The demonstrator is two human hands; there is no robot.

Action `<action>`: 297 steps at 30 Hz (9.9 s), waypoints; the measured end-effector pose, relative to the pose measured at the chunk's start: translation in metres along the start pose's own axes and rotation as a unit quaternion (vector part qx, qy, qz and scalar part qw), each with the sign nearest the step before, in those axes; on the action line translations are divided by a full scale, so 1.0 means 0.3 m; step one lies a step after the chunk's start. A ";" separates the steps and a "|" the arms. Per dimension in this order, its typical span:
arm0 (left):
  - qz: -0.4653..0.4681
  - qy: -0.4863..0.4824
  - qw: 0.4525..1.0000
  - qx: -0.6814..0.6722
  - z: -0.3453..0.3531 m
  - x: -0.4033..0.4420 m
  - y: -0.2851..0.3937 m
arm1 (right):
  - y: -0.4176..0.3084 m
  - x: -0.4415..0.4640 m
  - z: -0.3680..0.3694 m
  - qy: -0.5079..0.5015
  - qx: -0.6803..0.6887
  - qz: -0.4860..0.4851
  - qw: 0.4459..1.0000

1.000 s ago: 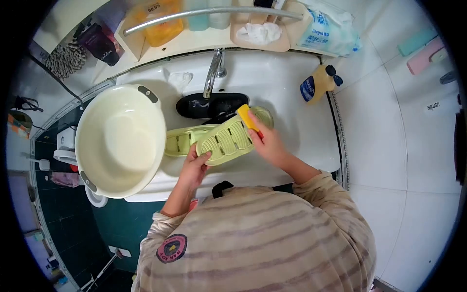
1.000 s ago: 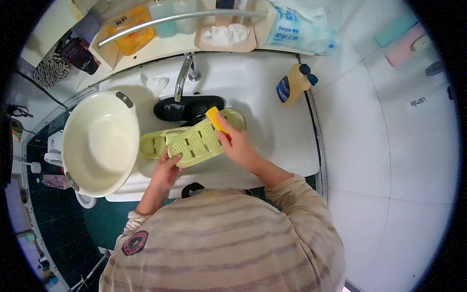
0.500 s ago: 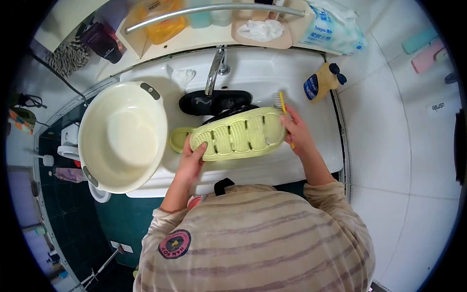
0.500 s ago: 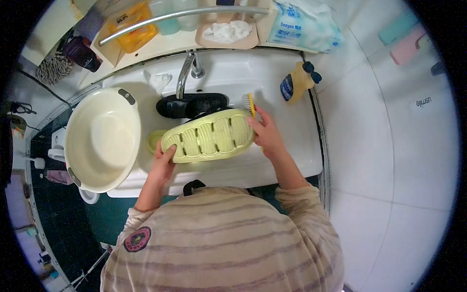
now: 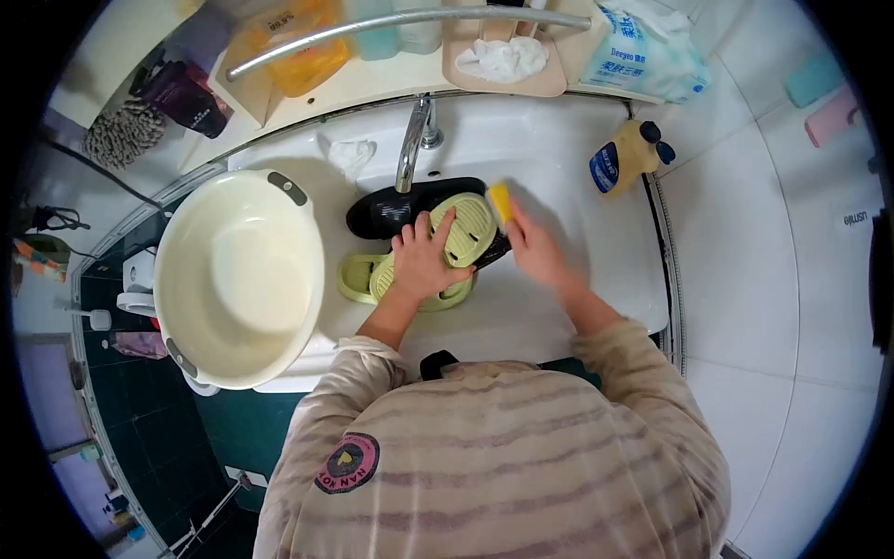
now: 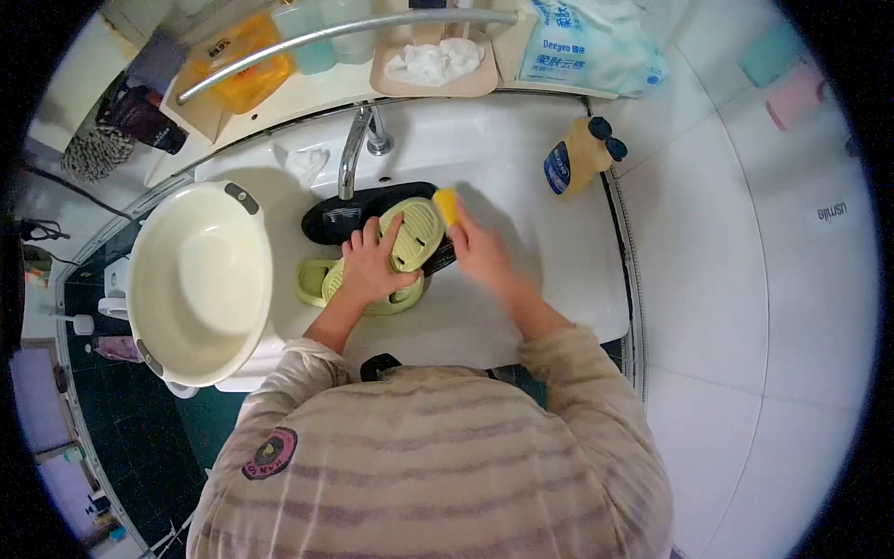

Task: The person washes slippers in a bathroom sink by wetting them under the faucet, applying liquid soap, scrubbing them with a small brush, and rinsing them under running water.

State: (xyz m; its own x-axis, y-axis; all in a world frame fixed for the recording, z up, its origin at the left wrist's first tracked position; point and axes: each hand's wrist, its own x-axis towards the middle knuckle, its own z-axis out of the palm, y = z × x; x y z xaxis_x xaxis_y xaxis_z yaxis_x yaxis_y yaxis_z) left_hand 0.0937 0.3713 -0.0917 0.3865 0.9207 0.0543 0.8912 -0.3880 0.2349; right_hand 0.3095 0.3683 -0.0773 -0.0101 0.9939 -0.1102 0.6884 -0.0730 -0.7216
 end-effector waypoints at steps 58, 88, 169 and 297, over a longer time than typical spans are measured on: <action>-0.010 -0.152 0.988 -0.035 0.091 0.109 0.020 | 0.036 0.091 0.159 -0.089 -0.229 -0.139 0.959; 0.049 -0.118 0.991 -0.050 0.104 0.088 0.007 | 0.040 0.111 0.063 -0.089 -0.152 -0.074 0.982; -0.195 -0.059 0.693 -0.691 -0.045 -0.046 -0.230 | -0.254 0.925 0.056 -0.191 0.418 -0.244 0.854; -0.160 0.000 0.444 -0.881 -0.022 -0.085 -0.174 | -0.248 0.157 0.233 0.001 0.226 -0.237 0.945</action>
State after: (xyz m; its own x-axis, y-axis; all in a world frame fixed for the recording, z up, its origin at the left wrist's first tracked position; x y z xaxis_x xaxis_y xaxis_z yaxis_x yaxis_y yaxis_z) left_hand 0.0357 0.3683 -0.0989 0.3061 0.9170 -0.2557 -0.6705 0.3983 0.6260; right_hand 0.2072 0.4148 -0.0765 -0.2378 0.9242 0.2988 0.2279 0.3521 -0.9078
